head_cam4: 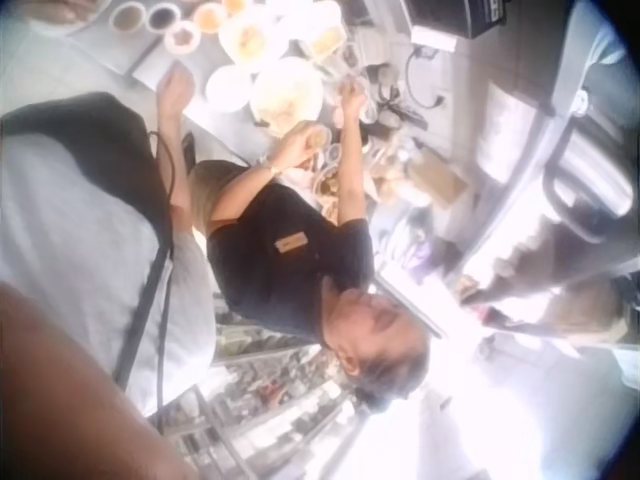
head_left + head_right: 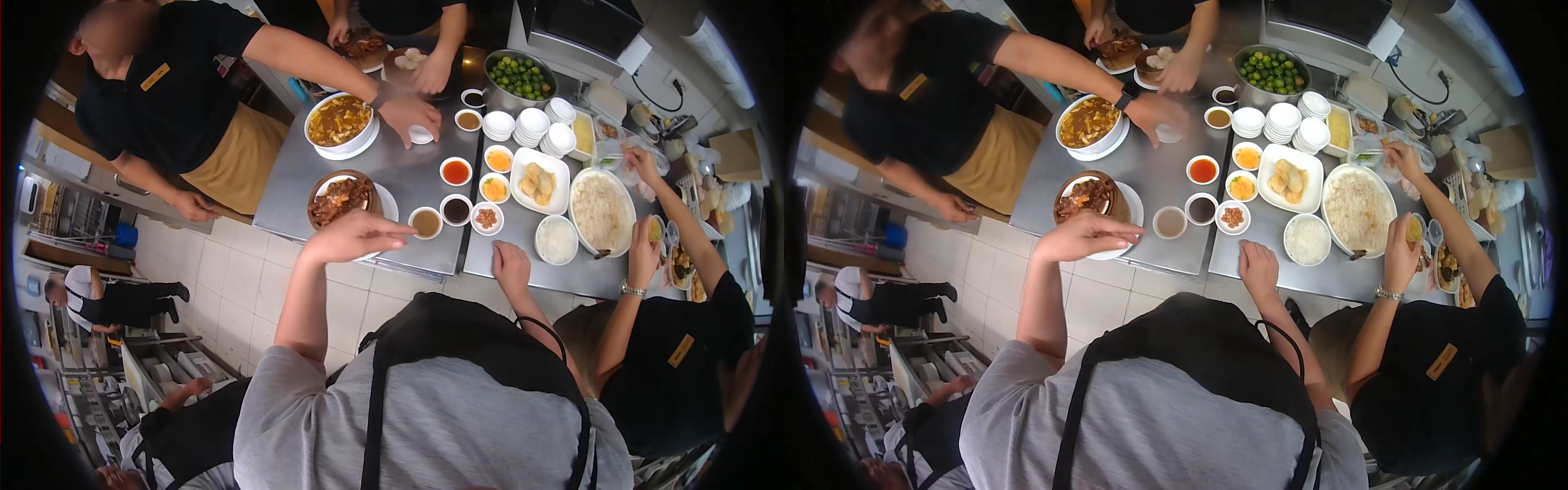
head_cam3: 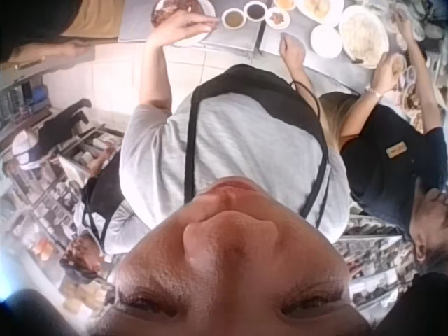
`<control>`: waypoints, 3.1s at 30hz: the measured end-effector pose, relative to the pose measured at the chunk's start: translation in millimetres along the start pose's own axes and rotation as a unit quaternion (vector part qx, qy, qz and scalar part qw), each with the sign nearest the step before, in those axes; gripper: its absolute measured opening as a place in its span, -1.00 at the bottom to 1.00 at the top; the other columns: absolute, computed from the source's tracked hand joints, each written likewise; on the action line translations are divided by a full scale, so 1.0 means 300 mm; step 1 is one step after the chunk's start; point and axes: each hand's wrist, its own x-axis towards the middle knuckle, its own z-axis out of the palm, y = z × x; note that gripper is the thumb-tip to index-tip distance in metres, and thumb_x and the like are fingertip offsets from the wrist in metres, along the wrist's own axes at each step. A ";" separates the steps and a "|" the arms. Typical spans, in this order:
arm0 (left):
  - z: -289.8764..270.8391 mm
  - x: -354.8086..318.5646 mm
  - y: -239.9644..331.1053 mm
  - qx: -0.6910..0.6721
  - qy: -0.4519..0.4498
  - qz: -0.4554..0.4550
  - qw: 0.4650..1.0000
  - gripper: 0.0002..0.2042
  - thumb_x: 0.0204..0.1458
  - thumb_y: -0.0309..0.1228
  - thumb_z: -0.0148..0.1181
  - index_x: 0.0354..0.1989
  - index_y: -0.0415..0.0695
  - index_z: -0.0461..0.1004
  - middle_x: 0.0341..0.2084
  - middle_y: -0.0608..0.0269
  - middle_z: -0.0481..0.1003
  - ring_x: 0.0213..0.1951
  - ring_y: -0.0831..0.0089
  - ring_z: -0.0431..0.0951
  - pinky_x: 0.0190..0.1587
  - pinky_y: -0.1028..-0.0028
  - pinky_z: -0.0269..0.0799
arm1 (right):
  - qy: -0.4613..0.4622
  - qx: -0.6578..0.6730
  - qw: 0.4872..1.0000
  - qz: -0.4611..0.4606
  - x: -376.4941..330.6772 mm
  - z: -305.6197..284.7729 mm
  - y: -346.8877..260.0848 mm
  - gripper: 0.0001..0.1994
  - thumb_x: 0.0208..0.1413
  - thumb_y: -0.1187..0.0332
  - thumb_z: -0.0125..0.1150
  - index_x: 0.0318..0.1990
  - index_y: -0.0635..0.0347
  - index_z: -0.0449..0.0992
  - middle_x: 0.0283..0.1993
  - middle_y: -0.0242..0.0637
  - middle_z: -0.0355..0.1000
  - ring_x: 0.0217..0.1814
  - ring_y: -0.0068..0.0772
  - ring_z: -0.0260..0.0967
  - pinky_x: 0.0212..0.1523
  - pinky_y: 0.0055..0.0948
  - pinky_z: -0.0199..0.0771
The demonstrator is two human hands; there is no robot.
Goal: The person assembles various food plates on a counter by hand, arranging bowls of sauces and dishes containing rice and meat, and reviews a printed order slip.
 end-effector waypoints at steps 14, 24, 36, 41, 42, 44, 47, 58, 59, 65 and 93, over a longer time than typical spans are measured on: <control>0.238 0.077 0.021 0.059 -0.083 0.040 0.994 -0.65 -0.03 -0.31 0.07 -0.05 -0.15 0.34 -0.28 0.11 0.47 -0.33 0.36 0.49 -0.27 0.47 0.38 | 0.024 -0.005 1.000 -0.015 -0.006 -0.005 -0.012 -0.92 -0.13 0.46 0.07 -0.40 0.13 0.40 -0.51 -0.28 0.34 -0.48 -0.26 0.30 -0.44 -0.34 0.25; -0.174 -0.264 -0.221 -0.031 0.417 -0.164 0.893 -0.69 0.02 -0.29 0.02 -0.11 -0.19 0.39 -0.36 0.25 0.47 -0.34 0.52 0.44 -0.31 0.58 0.32 | 0.024 -0.004 1.000 -0.001 -0.020 -0.008 -0.002 -0.92 -0.14 0.47 0.07 -0.42 0.12 0.40 -0.52 -0.28 0.35 -0.47 -0.27 0.30 -0.45 -0.33 0.25; -0.043 -0.195 -0.916 -0.263 0.417 -0.297 0.818 -0.76 -0.06 -0.41 0.03 -0.19 -0.16 0.34 -0.58 0.28 0.42 -0.61 0.53 0.42 -0.57 0.54 0.42 | 0.032 0.027 0.999 0.002 -0.035 0.015 0.041 -0.91 -0.18 0.46 0.05 -0.43 0.13 0.40 -0.45 -0.23 0.39 -0.40 -0.21 0.34 -0.35 -0.27 0.30; -0.059 -0.206 -0.921 -0.254 0.387 -0.303 0.833 -0.78 -0.07 -0.42 0.03 -0.22 -0.19 0.34 -0.60 0.32 0.40 -0.61 0.54 0.42 -0.59 0.59 0.44 | 0.035 0.037 0.999 0.002 -0.037 0.008 0.035 -0.91 -0.17 0.46 0.04 -0.43 0.14 0.41 -0.45 -0.22 0.38 -0.38 -0.20 0.34 -0.35 -0.28 0.31; -0.052 -0.207 -0.937 -0.252 0.395 -0.309 0.828 -0.77 -0.07 -0.44 0.03 -0.21 -0.19 0.35 -0.60 0.30 0.39 -0.61 0.54 0.42 -0.59 0.58 0.45 | 0.037 0.043 0.998 -0.005 -0.032 0.007 0.032 -0.91 -0.17 0.46 0.05 -0.43 0.15 0.41 -0.45 -0.21 0.38 -0.37 -0.20 0.34 -0.35 -0.29 0.31; -0.033 -0.201 -0.960 -0.294 0.415 -0.300 0.807 -0.68 -0.12 -0.52 0.00 -0.11 -0.21 0.30 -0.58 0.25 0.39 -0.62 0.52 0.42 -0.57 0.54 0.47 | 0.029 0.038 0.999 0.002 -0.027 0.000 0.018 -0.90 -0.17 0.48 0.06 -0.42 0.16 0.42 -0.46 -0.22 0.38 -0.38 -0.19 0.34 -0.35 -0.29 0.31; -0.009 -0.185 -0.858 -0.309 0.392 -0.280 0.820 -0.66 -0.19 -0.61 -0.03 -0.13 -0.20 0.30 -0.49 0.13 0.45 -0.57 0.44 0.47 -0.54 0.51 0.49 | 0.031 0.028 0.999 0.003 -0.020 -0.021 -0.005 -0.90 -0.16 0.48 0.07 -0.41 0.16 0.42 -0.47 -0.24 0.37 -0.41 -0.20 0.32 -0.37 -0.30 0.30; -0.308 -0.008 -0.986 0.065 0.490 -0.216 0.842 -0.85 -0.19 -0.37 0.16 -0.42 -0.12 0.52 -0.52 0.24 0.49 -0.46 0.45 0.49 -0.43 0.46 0.40 | 0.003 -0.016 1.000 0.011 0.007 -0.012 -0.050 -0.88 -0.15 0.49 0.07 -0.39 0.12 0.41 -0.50 -0.26 0.35 -0.45 -0.21 0.30 -0.40 -0.33 0.28; -0.325 0.035 -0.988 0.073 0.451 -0.215 0.863 -0.85 -0.20 -0.37 0.16 -0.41 -0.08 0.52 -0.51 0.24 0.49 -0.44 0.43 0.49 -0.38 0.46 0.39 | 0.002 -0.016 1.000 0.015 0.004 -0.011 -0.045 -0.89 -0.15 0.49 0.07 -0.39 0.12 0.41 -0.51 -0.25 0.35 -0.46 -0.20 0.31 -0.40 -0.32 0.28; -0.412 0.143 -1.078 0.138 0.348 -0.222 0.900 -0.78 -0.33 -0.44 0.22 -0.40 -0.01 0.51 -0.50 0.23 0.49 -0.40 0.39 0.50 -0.33 0.44 0.40 | 0.015 -0.022 0.999 0.029 0.016 -0.009 -0.055 -0.91 -0.15 0.48 0.07 -0.41 0.14 0.41 -0.52 -0.25 0.35 -0.47 -0.20 0.31 -0.42 -0.31 0.29; 0.437 0.734 0.097 0.114 0.102 0.006 0.988 -0.73 -0.28 -0.54 0.24 -0.32 -0.20 0.42 -0.54 0.24 0.46 -0.46 0.55 0.47 -0.35 0.56 0.39 | -0.155 0.232 0.953 0.120 -0.209 -0.326 0.106 -0.88 -0.05 0.39 0.08 -0.34 0.18 0.46 -0.40 -0.25 0.40 -0.38 -0.28 0.36 -0.37 -0.40 0.36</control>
